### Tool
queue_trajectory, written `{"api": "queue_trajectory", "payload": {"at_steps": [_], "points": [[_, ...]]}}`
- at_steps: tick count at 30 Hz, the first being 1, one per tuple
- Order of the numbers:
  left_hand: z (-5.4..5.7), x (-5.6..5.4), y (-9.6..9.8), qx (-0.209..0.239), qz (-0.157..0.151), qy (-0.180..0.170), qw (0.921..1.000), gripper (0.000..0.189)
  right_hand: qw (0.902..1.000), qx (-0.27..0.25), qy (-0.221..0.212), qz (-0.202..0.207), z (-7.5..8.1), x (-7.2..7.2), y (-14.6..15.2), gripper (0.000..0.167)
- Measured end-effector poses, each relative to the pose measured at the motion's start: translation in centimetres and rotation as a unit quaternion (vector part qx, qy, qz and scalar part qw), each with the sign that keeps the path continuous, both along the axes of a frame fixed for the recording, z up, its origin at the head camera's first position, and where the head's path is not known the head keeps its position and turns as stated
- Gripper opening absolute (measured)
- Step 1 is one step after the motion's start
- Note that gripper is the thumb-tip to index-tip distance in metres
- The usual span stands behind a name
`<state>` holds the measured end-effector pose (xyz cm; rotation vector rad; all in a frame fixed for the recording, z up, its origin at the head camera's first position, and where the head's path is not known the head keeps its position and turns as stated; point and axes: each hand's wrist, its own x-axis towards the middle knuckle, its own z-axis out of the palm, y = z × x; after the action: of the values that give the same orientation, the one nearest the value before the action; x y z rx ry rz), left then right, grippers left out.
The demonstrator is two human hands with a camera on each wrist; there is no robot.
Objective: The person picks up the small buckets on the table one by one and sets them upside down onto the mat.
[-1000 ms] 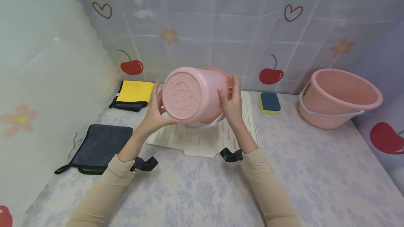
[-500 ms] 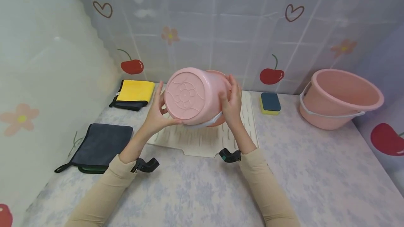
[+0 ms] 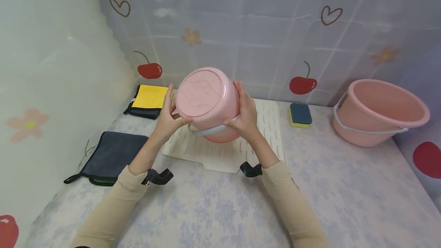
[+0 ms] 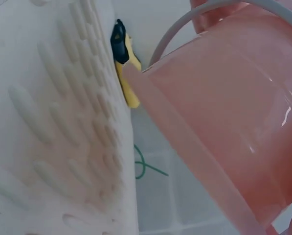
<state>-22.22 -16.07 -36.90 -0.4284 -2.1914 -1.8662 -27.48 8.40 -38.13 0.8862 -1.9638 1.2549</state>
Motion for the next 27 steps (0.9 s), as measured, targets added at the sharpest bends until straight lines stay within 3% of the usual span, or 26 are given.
{"api": "queue_trajectory", "payload": {"at_steps": [4,7,12,15,18,22,27], "points": [[0.0,-0.6,-0.8,0.012,0.017,0.003,0.9998,0.127,0.9982,-0.002,-0.038,0.047,-0.2,-0.7,-1.0,0.118],[-0.2,-1.5,-1.3,0.019,0.021,-0.002,0.9996,0.124,0.9946,-0.009,-0.088,0.055,-0.5,-1.3,-1.8,0.133],[-0.4,-3.5,-1.8,-0.016,0.046,-0.004,0.9988,0.124,0.981,-0.018,-0.19,0.035,-1.2,-2.2,-3.6,0.133],[-0.4,-4.5,-2.0,-0.052,0.047,-0.005,0.9975,0.118,0.9746,-0.046,-0.213,0.051,-1.2,-2.3,-4.4,0.131],[0.0,-5.2,-2.3,-0.08,0.025,0.005,0.9965,0.107,0.9694,-0.084,-0.215,0.084,-0.6,-2.2,-5.0,0.13],[1.1,-5.3,-2.6,-0.096,-0.018,0.012,0.9951,0.109,0.9632,-0.111,-0.216,0.116,0.0,-2.3,-5.3,0.127],[0.6,-6.0,-3.3,-0.09,-0.075,-0.027,0.9927,0.119,0.966,-0.101,-0.222,0.087,-0.6,-3.0,-5.5,0.122]]}}
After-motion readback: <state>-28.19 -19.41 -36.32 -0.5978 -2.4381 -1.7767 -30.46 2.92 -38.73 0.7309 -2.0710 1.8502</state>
